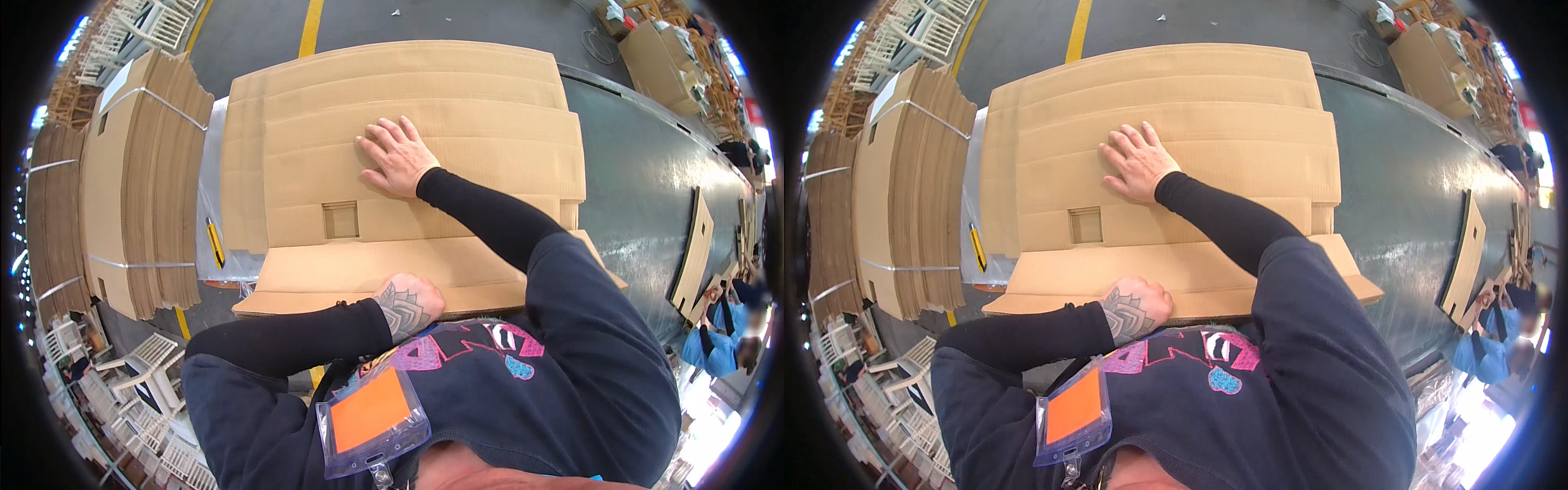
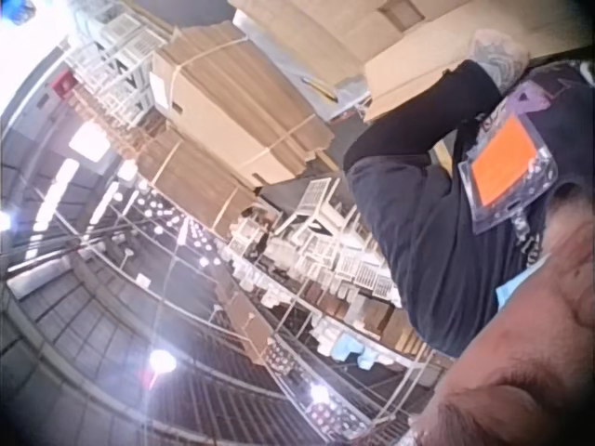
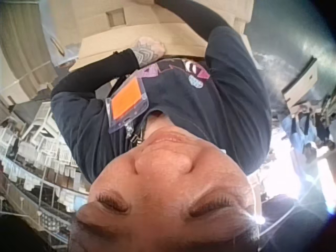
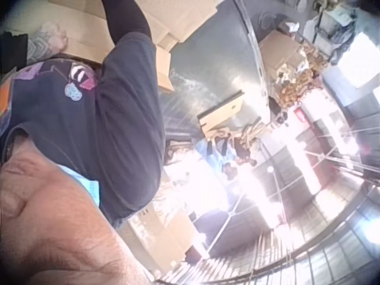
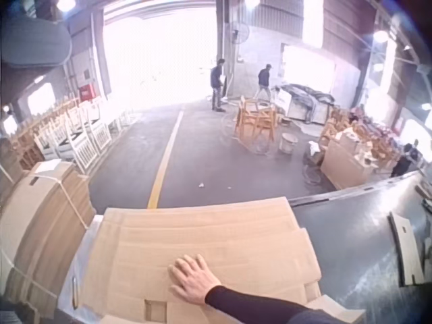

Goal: The person folds flat cardboard pieces into box shapes by hand. They repeatedly pick up a piece, fold the flaps, and place the formed box onto a stack.

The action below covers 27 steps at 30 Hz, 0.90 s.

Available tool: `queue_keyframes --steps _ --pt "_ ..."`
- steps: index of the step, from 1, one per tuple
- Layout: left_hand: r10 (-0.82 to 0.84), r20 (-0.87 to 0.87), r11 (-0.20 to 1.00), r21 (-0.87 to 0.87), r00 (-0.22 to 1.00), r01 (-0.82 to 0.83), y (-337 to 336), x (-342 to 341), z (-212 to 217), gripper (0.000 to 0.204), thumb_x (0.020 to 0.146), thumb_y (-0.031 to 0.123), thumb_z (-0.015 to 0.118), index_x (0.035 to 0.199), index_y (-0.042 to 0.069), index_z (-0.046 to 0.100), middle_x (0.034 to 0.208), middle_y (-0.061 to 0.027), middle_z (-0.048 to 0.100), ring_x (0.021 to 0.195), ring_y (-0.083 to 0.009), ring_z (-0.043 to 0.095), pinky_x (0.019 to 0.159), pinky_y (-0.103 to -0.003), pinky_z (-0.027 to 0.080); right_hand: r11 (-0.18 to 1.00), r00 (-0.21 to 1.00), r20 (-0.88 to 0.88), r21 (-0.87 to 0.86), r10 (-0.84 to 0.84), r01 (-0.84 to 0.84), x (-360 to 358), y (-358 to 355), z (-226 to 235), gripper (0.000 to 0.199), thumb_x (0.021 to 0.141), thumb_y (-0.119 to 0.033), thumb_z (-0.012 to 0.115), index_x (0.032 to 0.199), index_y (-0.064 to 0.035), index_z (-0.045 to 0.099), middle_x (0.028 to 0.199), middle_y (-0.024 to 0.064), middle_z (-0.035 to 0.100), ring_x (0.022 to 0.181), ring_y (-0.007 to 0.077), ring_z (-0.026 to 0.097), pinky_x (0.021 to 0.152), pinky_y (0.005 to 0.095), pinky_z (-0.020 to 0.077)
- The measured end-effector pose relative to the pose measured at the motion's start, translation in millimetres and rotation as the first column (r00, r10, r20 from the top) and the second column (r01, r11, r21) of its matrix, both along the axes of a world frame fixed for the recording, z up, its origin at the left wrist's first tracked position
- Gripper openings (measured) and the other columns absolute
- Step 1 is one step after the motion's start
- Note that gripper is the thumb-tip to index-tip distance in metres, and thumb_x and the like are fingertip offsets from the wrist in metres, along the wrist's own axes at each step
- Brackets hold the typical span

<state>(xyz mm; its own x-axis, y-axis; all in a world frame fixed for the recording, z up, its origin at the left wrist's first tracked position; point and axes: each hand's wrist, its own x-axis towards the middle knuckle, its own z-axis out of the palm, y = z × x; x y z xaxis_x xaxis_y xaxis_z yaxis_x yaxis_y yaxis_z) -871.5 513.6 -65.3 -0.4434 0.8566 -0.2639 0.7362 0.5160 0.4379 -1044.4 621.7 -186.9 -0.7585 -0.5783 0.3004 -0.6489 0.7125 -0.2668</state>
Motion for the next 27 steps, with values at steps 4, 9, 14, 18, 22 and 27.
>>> queue_keyframes --steps 4,9,14,18,22,27 --pt "-0.012 0.137 0.999 -0.029 0.991 0.016 2.5 -27.6 19.6 0.011 0.072 0.018 0.067 0.071 0.008 0.073 0.074 -0.0150 0.071 0.069 -0.0323 0.072 0.059 -0.042 0.056 0.998 0.997 0.037 -0.004 0.060 -0.060 2.6 -1.9 -0.1 0.060 0.092 -0.047 0.057 0.139 -0.0089 0.052 0.143 0.0177 0.047 0.140 0.0357 0.036 0.118 0.0589 0.0226" --pt "-0.133 0.250 0.985 -0.074 0.959 0.156 8.0 -99.6 93.4 0.011 0.075 0.018 0.067 0.075 0.009 0.075 0.076 -0.0153 0.071 0.074 -0.0328 0.073 0.062 -0.042 0.057 0.996 0.995 -0.032 -0.007 0.091 -0.092 -5.9 -2.3 -3.0 0.052 0.093 -0.043 0.057 0.132 -0.0091 0.057 0.138 0.0138 0.052 0.138 0.0331 0.041 0.117 0.0585 0.0245" --pt "-0.107 0.240 0.994 -0.002 0.965 0.110 3.7 -94.9 90.0 0.012 0.076 0.017 0.066 0.077 0.008 0.074 0.076 -0.0160 0.071 0.076 -0.0338 0.073 0.065 -0.041 0.057 0.992 0.991 0.023 0.012 0.128 -0.129 0.1 1.6 -3.3 0.048 0.092 -0.040 0.058 0.128 -0.0079 0.059 0.135 0.0120 0.055 0.136 0.0320 0.043 0.116 0.0569 0.0270" --pt "-0.106 0.183 0.993 -0.034 0.977 0.114 -0.1 -83.8 82.6 0.014 0.074 0.018 0.067 0.076 0.006 0.073 0.076 -0.0168 0.071 0.075 -0.0346 0.072 0.065 -0.042 0.057 0.992 0.992 0.030 -0.032 0.119 -0.119 -3.3 -0.9 2.0 0.044 0.090 -0.035 0.062 0.125 -0.0079 0.060 0.133 0.0111 0.055 0.134 0.0309 0.044 0.116 0.0540 0.0296" --pt "-0.120 0.141 0.992 -0.016 0.983 0.124 -5.7 -53.0 44.1 0.014 0.075 0.017 0.065 0.076 0.004 0.071 0.075 -0.0176 0.070 0.073 -0.0345 0.072 0.062 -0.042 0.057 0.989 0.993 -0.015 -0.093 0.116 -0.117 -8.7 4.3 -4.5 0.037 0.089 -0.026 0.063 0.122 -0.0092 0.061 0.131 0.0104 0.056 0.134 0.0296 0.044 0.116 0.0516 0.0310" --pt "-0.104 0.071 0.994 -0.007 0.992 0.105 -1.4 -23.6 12.3 0.017 0.078 0.016 0.061 0.081 0.000 0.066 0.076 -0.0169 0.068 0.069 -0.0329 0.071 0.058 -0.040 0.056 0.997 0.999 0.049 -0.073 0.003 0.000 -8.2 23.6 12.4 0.016 0.092 -0.024 0.061 0.098 -0.0103 0.064 0.101 0.0089 0.067 0.100 0.0278 0.064 0.086 0.0431 0.0518"
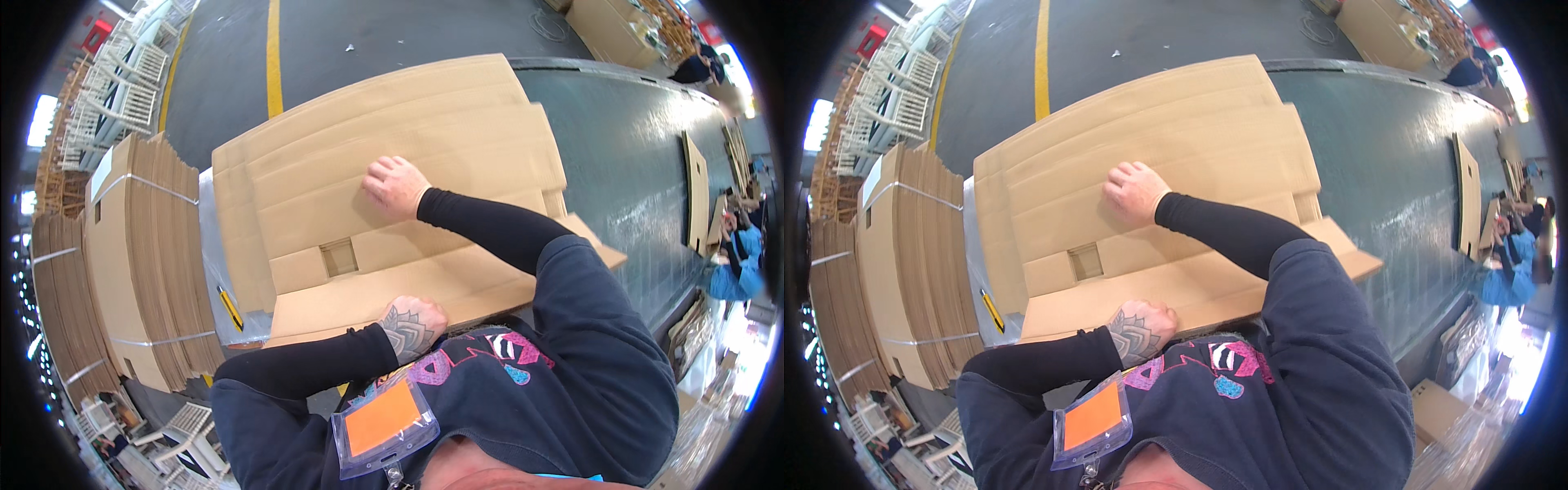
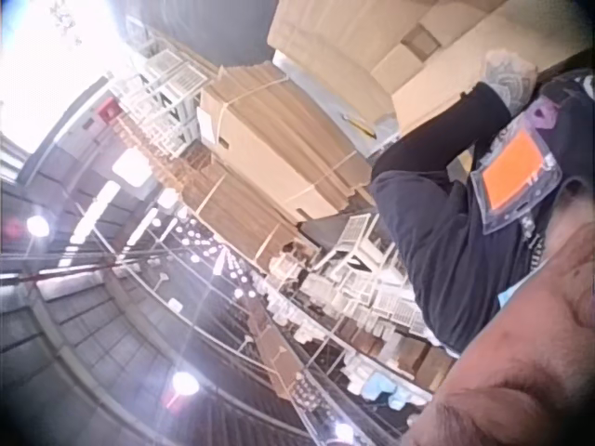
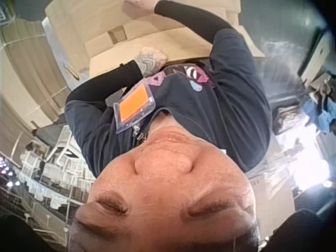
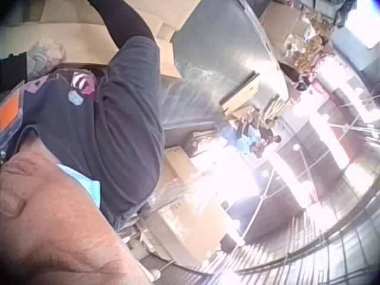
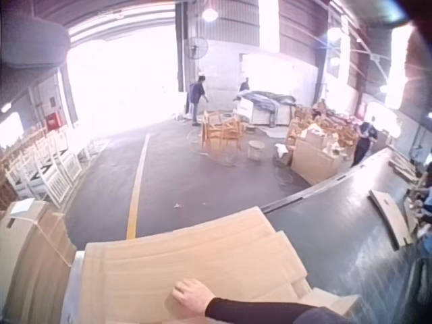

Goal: The person folds flat cardboard pieces into box shapes by hand. They repeatedly pick up a piece, fold the flaps, and place the formed box onto a stack.

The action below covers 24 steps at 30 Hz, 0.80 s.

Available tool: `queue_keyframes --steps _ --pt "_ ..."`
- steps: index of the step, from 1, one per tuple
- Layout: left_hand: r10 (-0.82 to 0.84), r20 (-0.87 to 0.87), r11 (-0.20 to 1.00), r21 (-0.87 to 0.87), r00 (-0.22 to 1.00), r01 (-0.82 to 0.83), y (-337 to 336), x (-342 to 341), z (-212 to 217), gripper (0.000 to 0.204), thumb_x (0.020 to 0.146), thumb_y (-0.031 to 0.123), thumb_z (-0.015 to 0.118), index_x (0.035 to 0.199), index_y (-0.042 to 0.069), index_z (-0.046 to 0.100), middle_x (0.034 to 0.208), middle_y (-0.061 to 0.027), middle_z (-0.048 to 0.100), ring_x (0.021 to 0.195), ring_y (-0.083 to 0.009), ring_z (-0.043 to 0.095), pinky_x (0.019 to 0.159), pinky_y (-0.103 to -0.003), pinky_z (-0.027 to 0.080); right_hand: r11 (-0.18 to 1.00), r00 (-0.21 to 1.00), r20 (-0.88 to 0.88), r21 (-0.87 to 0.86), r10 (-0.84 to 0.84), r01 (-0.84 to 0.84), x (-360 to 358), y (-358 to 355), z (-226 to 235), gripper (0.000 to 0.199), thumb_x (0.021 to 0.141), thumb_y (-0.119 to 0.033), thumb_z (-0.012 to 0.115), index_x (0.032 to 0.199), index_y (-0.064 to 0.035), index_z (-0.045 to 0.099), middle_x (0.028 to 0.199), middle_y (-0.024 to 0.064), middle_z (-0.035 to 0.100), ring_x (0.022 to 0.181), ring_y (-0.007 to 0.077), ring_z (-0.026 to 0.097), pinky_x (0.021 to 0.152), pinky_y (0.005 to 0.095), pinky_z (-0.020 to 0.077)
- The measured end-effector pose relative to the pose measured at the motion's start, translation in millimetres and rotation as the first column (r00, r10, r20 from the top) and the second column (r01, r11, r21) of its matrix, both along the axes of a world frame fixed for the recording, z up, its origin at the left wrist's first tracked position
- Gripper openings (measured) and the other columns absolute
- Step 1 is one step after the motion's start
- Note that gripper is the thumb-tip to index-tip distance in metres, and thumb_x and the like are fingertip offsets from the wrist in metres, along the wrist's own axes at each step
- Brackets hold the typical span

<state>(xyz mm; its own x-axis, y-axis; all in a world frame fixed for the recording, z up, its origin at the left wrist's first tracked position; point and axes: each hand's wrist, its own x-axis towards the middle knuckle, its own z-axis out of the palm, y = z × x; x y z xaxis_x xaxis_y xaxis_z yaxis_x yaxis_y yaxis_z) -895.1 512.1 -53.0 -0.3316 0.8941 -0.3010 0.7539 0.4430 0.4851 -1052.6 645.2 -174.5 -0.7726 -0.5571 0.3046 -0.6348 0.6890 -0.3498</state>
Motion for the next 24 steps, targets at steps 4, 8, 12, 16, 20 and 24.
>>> queue_keyframes --steps 4,8,12,16,20,24 --pt "-0.004 -0.040 1.000 -0.024 0.999 0.003 13.2 15.4 -25.2 0.021 0.077 0.019 0.063 0.085 -0.001 0.065 0.079 -0.0166 0.066 0.075 -0.0329 0.072 0.062 -0.041 0.057 0.991 0.994 -0.018 0.073 -0.111 0.112 6.6 27.6 -13.5 0.023 0.093 -0.029 0.059 0.081 -0.0104 0.064 0.079 0.0096 0.069 0.078 0.0267 0.070 0.066 0.0405 0.0551" --pt "-0.185 0.242 0.975 -0.076 0.952 0.209 13.1 -29.2 -18.0 0.039 0.081 0.034 0.070 0.097 0.000 0.067 0.088 -0.0172 0.069 0.088 -0.0347 0.070 0.074 -0.042 0.057 0.975 0.979 -0.015 0.092 -0.203 0.204 13.6 31.0 -25.6 0.026 0.093 -0.028 0.058 0.075 -0.0101 0.065 0.074 0.0096 0.070 0.074 0.0278 0.071 0.065 0.0411 0.0556" --pt "0.171 0.053 0.913 0.368 0.984 -0.179 31.0 -181.7 -35.4 0.032 0.089 0.037 0.070 0.099 0.006 0.069 0.090 -0.0155 0.069 0.085 -0.0352 0.067 0.073 -0.044 0.054 0.967 0.954 0.178 -0.031 -0.243 0.252 8.0 44.4 -31.3 0.025 0.093 -0.026 0.056 0.077 -0.0102 0.066 0.077 0.0111 0.072 0.075 0.0291 0.071 0.066 0.0428 0.0557" --pt "0.464 -0.460 0.883 0.170 0.757 -0.438 17.2 -283.5 -106.6 0.048 0.093 0.051 0.060 0.102 0.004 0.067 0.107 -0.0187 0.067 0.099 -0.0376 0.064 0.087 -0.047 0.051 0.956 0.965 0.159 0.238 -0.210 0.169 4.4 21.6 -14.4 0.026 0.091 -0.028 0.055 0.075 -0.0111 0.067 0.070 0.0107 0.071 0.068 0.0297 0.072 0.060 0.0438 0.0549" --pt "0.446 -0.423 0.887 0.087 0.789 -0.454 36.0 -303.3 -135.8 0.063 0.088 0.063 0.061 0.100 0.002 0.066 0.109 -0.0223 0.066 0.103 -0.0387 0.064 0.090 -0.048 0.051 0.959 0.982 0.111 0.255 -0.153 0.121 -5.4 31.2 -22.0 0.027 0.090 -0.030 0.056 0.074 -0.0116 0.066 0.068 0.0092 0.071 0.063 0.0285 0.071 0.054 0.0440 0.0534" --pt "0.493 -0.191 0.834 -0.175 0.849 -0.523 61.7 -316.6 -119.9 0.086 0.079 0.075 0.063 0.115 -0.003 0.065 0.116 -0.0263 0.067 0.112 -0.0391 0.064 0.094 -0.047 0.051 0.973 0.976 0.150 0.193 -0.160 0.130 -2.7 41.5 -29.6 0.028 0.090 -0.032 0.056 0.074 -0.0106 0.064 0.066 0.0103 0.070 0.062 0.0292 0.071 0.054 0.0435 0.0532"
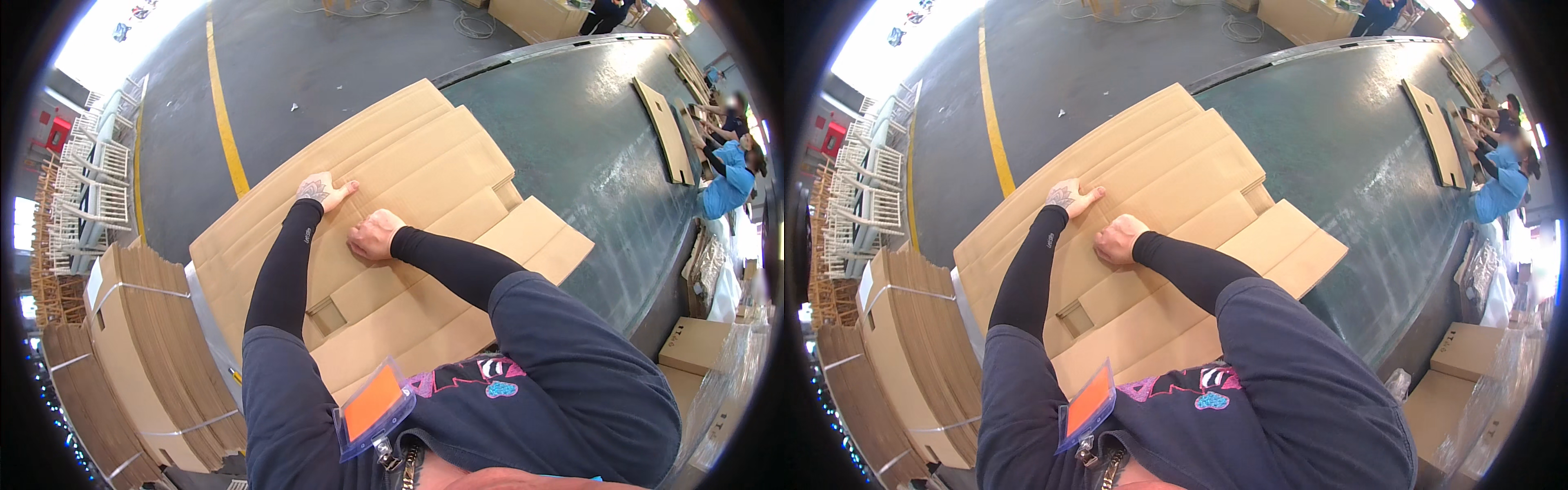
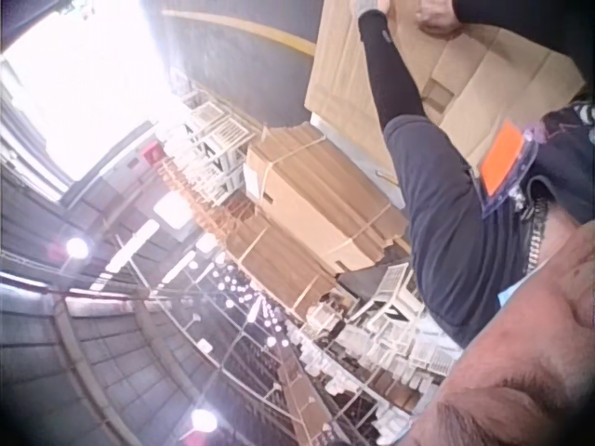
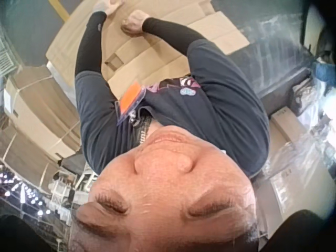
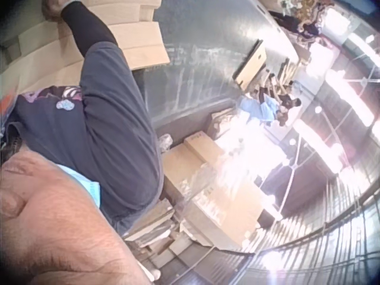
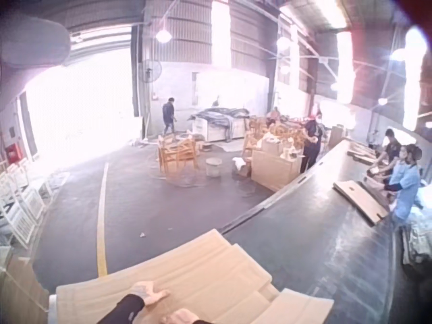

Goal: The person folds flat cardboard pieces into box shapes by hand. They repeatedly pick up a piece, fold the flaps, and place the formed box onto a stack.

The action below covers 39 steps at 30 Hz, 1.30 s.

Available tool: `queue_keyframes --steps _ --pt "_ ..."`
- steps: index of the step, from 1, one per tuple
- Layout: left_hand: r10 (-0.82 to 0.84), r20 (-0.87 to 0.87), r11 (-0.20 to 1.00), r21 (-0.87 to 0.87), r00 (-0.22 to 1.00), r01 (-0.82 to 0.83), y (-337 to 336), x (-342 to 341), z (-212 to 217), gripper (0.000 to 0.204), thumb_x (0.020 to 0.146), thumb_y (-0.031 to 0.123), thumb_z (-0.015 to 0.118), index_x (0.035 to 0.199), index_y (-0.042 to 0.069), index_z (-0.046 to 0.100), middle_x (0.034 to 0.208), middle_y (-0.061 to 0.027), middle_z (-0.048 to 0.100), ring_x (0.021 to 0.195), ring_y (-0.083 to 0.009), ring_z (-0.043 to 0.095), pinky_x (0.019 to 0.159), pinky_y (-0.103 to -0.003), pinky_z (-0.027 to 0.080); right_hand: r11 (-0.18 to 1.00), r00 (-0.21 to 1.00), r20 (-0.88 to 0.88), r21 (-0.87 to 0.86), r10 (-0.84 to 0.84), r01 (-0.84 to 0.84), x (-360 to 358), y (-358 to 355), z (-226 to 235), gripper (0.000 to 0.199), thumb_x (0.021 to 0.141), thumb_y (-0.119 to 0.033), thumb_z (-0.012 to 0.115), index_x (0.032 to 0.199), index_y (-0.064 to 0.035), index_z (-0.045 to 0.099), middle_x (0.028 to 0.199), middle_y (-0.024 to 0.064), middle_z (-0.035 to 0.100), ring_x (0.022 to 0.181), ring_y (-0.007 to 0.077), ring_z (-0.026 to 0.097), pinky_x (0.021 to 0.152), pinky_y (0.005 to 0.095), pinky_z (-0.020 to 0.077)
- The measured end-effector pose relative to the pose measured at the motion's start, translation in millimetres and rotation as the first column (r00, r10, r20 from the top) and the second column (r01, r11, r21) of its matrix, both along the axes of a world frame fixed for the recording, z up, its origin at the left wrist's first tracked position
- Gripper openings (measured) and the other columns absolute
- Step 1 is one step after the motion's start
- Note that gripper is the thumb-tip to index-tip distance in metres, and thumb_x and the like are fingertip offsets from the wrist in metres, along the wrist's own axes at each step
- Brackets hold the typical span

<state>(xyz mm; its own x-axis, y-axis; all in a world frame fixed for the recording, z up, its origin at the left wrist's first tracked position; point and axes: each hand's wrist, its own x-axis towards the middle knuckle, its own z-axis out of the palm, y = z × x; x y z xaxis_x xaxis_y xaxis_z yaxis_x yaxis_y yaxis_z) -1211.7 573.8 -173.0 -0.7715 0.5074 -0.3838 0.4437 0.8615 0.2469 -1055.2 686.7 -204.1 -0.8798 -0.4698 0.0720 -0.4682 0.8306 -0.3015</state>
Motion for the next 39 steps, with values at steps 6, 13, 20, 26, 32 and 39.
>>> queue_keyframes --steps 6,13,20,26,32,39 --pt "-0.091 0.052 0.986 0.143 0.994 0.083 -26.2 -4.2 -15.0 0.088 0.079 0.073 0.063 0.126 -0.002 0.063 0.132 -0.0296 0.059 0.126 -0.0357 0.057 0.104 -0.044 0.045 0.999 0.999 0.031 -0.044 0.017 -0.016 -1.2 -4.3 3.5 0.029 0.091 -0.033 0.056 0.076 -0.0095 0.063 0.066 0.0122 0.069 0.063 0.0319 0.069 0.058 0.0437 0.0541" --pt "-0.129 0.086 0.987 -0.089 0.988 0.136 -8.8 0.6 11.5 0.081 0.080 0.066 0.066 0.128 0.001 0.063 0.136 -0.0233 0.058 0.127 -0.0345 0.055 0.104 -0.043 0.046 0.994 0.999 -0.033 -0.111 -0.001 -0.002 4.4 0.4 -2.4 0.025 0.089 -0.031 0.061 0.076 -0.0095 0.062 0.069 0.0115 0.067 0.066 0.0309 0.068 0.059 0.0437 0.0537" --pt "0.015 0.205 0.998 0.056 0.979 -0.027 -8.6 -9.9 1.1 0.097 0.075 0.073 0.067 0.135 -0.002 0.057 0.136 -0.0261 0.058 0.126 -0.0357 0.056 0.104 -0.043 0.045 0.985 0.993 -0.115 -0.171 -0.004 -0.016 6.8 -1.1 0.2 0.027 0.087 -0.031 0.063 0.073 -0.0087 0.062 0.068 0.0108 0.067 0.065 0.0307 0.069 0.058 0.0436 0.0540" --pt "-0.066 0.269 0.998 0.031 0.961 0.060 -18.0 -23.8 -8.7 0.104 0.065 0.077 0.073 0.131 -0.002 0.061 0.136 -0.0272 0.057 0.127 -0.0362 0.055 0.107 -0.042 0.043 0.993 0.992 0.072 0.044 0.108 -0.111 -8.2 -7.4 13.1 0.028 0.088 -0.031 0.061 0.071 -0.0092 0.060 0.067 0.0098 0.067 0.063 0.0294 0.068 0.055 0.0430 0.0524" --pt "0.064 0.098 0.998 -0.018 0.993 -0.062 -3.1 9.6 16.4 0.075 0.069 0.061 0.079 0.116 0.002 0.070 0.118 -0.0216 0.068 0.113 -0.0330 0.065 0.096 -0.043 0.050 0.987 0.990 -0.038 -0.079 0.136 -0.139 -10.4 4.9 -10.2 0.026 0.086 -0.031 0.063 0.071 -0.0101 0.059 0.066 0.0078 0.065 0.063 0.0294 0.068 0.056 0.0412 0.0529" --pt "0.115 -0.469 0.985 0.165 0.876 -0.041 2.3 124.7 37.8 0.030 0.082 0.034 0.076 0.090 0.010 0.059 0.084 -0.0094 0.065 0.085 -0.0280 0.066 0.073 -0.041 0.049 0.976 0.980 -0.031 -0.088 0.199 -0.201 6.7 10.1 -12.5 0.025 0.083 -0.033 0.062 0.072 -0.0105 0.061 0.067 0.0117 0.066 0.064 0.0311 0.068 0.058 0.0441 0.0555"
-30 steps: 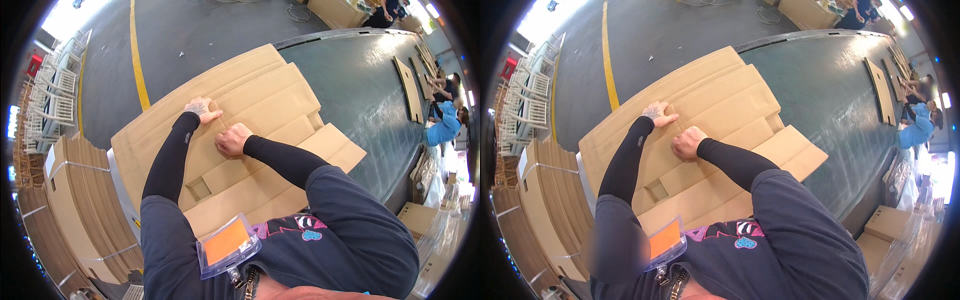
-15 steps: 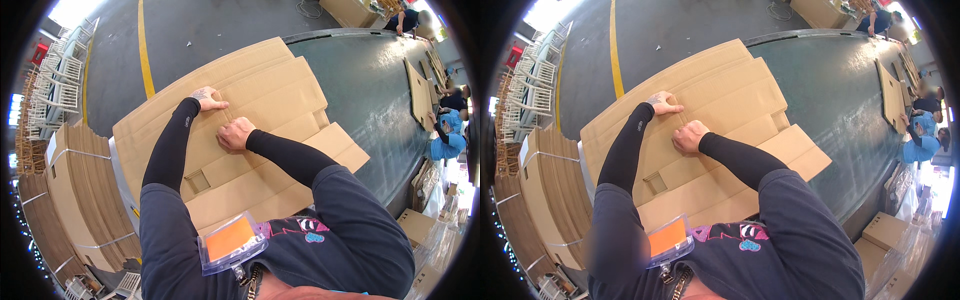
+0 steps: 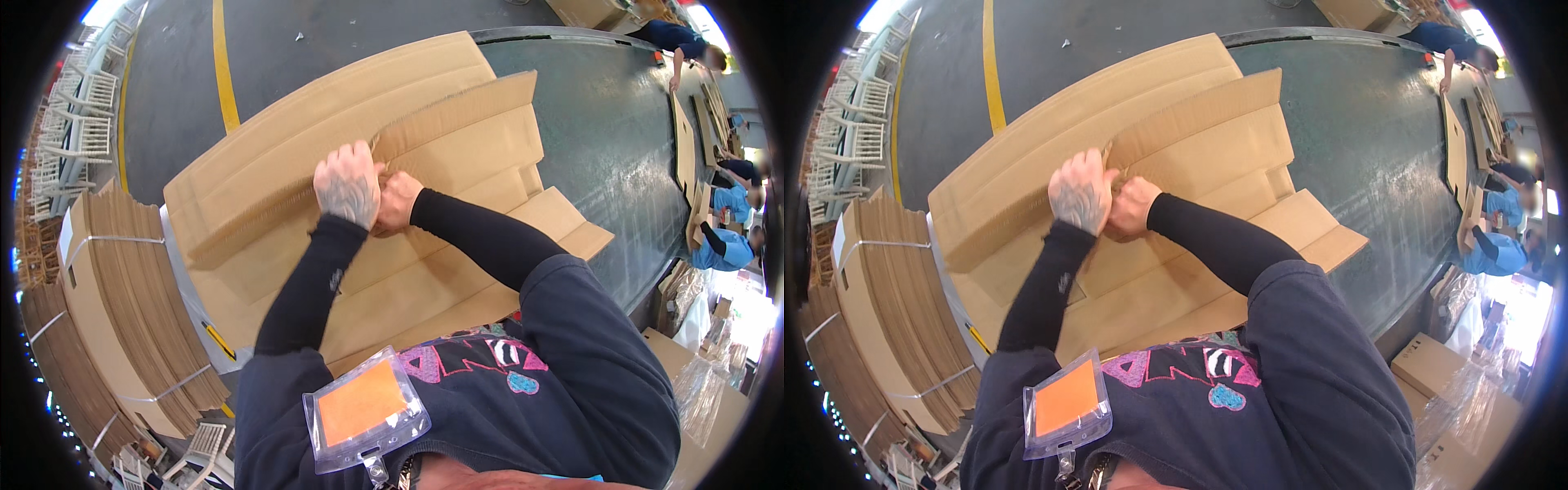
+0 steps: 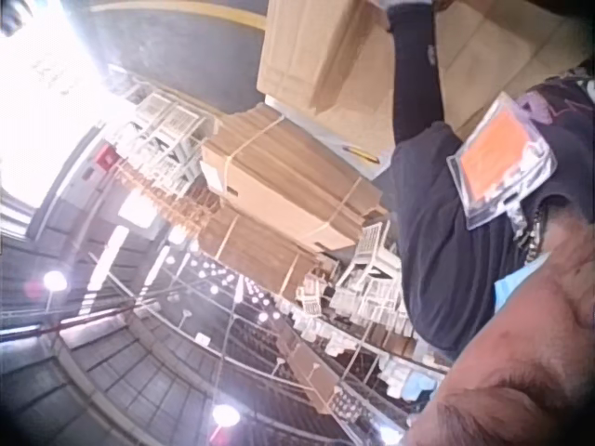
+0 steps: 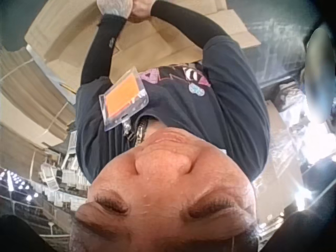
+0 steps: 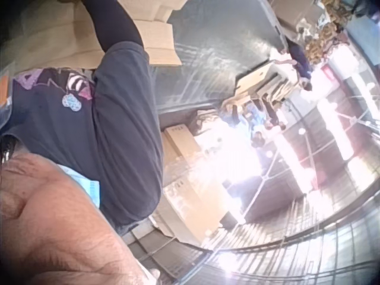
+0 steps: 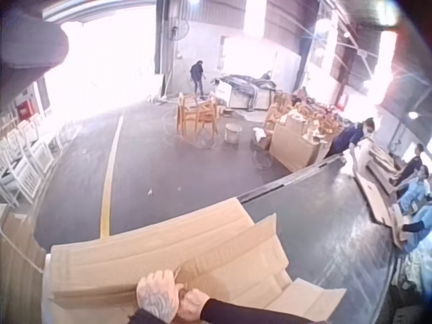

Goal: The person folds flat cardboard pieces into box shapes by hand. They repeatedly pick up a piece, fold the flaps, and place the formed box onto a stack.

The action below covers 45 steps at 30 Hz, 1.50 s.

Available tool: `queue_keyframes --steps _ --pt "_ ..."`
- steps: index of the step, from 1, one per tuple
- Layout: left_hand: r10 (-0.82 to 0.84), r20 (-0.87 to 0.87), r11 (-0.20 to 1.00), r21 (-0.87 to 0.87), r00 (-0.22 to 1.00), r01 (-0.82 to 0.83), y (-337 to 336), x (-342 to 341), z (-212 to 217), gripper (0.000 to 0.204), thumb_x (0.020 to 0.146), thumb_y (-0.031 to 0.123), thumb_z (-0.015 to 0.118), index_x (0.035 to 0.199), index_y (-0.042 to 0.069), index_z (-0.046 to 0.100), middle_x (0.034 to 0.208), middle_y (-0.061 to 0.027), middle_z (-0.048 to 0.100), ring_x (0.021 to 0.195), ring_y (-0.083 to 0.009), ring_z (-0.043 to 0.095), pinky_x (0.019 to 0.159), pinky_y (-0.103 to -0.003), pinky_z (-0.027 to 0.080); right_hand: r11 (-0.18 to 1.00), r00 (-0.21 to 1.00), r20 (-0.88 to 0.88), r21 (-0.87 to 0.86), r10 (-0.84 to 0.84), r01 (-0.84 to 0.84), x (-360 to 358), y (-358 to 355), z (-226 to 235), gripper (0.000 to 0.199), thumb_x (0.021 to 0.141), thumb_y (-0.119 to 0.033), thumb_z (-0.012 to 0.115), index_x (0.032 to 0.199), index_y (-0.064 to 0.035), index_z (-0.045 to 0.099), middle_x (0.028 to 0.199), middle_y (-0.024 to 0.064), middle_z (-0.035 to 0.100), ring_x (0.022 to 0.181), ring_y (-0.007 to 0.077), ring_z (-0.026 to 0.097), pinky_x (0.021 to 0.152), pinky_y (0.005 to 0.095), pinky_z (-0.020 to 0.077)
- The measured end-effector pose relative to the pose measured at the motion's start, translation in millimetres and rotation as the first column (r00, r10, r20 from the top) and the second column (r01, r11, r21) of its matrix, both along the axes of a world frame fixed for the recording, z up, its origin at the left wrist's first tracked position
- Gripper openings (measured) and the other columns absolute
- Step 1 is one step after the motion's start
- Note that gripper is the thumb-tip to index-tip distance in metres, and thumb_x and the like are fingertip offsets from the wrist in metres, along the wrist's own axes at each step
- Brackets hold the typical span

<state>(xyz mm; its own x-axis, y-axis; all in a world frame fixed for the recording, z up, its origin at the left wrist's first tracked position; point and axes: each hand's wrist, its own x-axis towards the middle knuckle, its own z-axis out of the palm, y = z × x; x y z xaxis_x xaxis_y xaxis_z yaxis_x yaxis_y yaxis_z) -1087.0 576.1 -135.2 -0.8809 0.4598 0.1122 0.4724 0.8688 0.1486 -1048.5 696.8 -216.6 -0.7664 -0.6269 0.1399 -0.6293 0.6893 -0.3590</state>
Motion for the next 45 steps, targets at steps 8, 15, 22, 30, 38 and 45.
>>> queue_keyframes --steps 8,15,22,30,38,45 --pt "0.013 -0.079 1.000 -0.015 0.997 -0.014 -9.1 15.1 -2.7 0.040 0.090 0.042 0.067 0.099 0.004 0.058 0.093 -0.0155 0.064 0.093 -0.0334 0.064 0.082 -0.044 0.050 0.990 0.982 0.160 -0.083 -0.098 0.112 0.5 -6.7 3.3 0.027 0.077 -0.037 0.065 0.075 -0.0100 0.065 0.076 0.0193 0.068 0.068 0.0364 0.068 0.061 0.0478 0.0550" --pt "-0.016 0.015 0.994 -0.108 1.000 0.017 -4.1 -34.4 0.3 0.038 0.083 0.036 0.075 0.099 0.006 0.060 0.098 -0.0142 0.069 0.095 -0.0301 0.068 0.083 -0.043 0.051 0.983 0.964 -0.213 -0.128 -0.158 0.133 -12.0 13.0 38.2 0.024 0.082 -0.034 0.069 0.080 -0.0111 0.066 0.088 0.0129 0.068 0.079 0.0300 0.068 0.069 0.0435 0.0545" --pt "-0.181 -0.125 0.983 -0.035 0.975 0.178 17.3 -9.5 32.6 0.031 0.080 0.031 0.077 0.093 0.008 0.061 0.091 -0.0111 0.067 0.090 -0.0301 0.067 0.078 -0.043 0.049 0.920 0.896 -0.357 0.185 -0.264 0.345 -24.8 143.5 158.3 0.098 0.065 -0.055 0.086 0.145 -0.0140 0.048 0.151 0.0142 0.044 0.140 0.0323 0.040 0.113 0.0518 0.0348" --pt "-0.379 -0.530 0.825 0.179 0.759 0.537 152.0 15.5 163.8 0.063 0.081 0.026 0.078 0.135 0.008 0.052 0.135 -0.0167 0.053 0.128 -0.0360 0.049 0.112 -0.048 0.035 0.931 0.703 0.697 -0.151 -0.138 0.332 29.6 393.1 189.3 0.045 0.081 -0.013 0.080 0.122 -0.0031 0.067 0.105 0.0050 0.074 0.094 0.0148 0.068 0.086 0.0352 0.0545" --pt "0.319 -0.047 0.818 0.519 0.946 -0.250 -27.9 21.3 149.3 0.057 0.089 0.030 0.075 0.134 0.003 0.054 0.137 -0.0205 0.058 0.129 -0.0329 0.056 0.106 -0.041 0.046 -0.145 0.230 0.739 -0.405 -0.633 0.903 353.8 706.9 175.8 0.055 0.096 -0.031 0.069 0.142 -0.0077 0.051 0.132 0.0091 0.062 0.117 0.0208 0.062 0.096 0.0366 0.0530" --pt "0.673 0.054 0.733 0.078 0.737 -0.675 -118.9 139.0 39.0 0.085 0.083 0.058 0.072 0.141 0.002 0.046 0.142 -0.0245 0.051 0.135 -0.0390 0.045 0.111 -0.049 0.038 -0.752 -0.691 0.589 0.202 -0.418 0.628 367.7 676.1 78.1 0.079 0.084 -0.061 0.072 0.139 -0.0067 0.054 0.117 0.0144 0.069 0.100 0.0290 0.070 0.078 0.0475 0.0588"
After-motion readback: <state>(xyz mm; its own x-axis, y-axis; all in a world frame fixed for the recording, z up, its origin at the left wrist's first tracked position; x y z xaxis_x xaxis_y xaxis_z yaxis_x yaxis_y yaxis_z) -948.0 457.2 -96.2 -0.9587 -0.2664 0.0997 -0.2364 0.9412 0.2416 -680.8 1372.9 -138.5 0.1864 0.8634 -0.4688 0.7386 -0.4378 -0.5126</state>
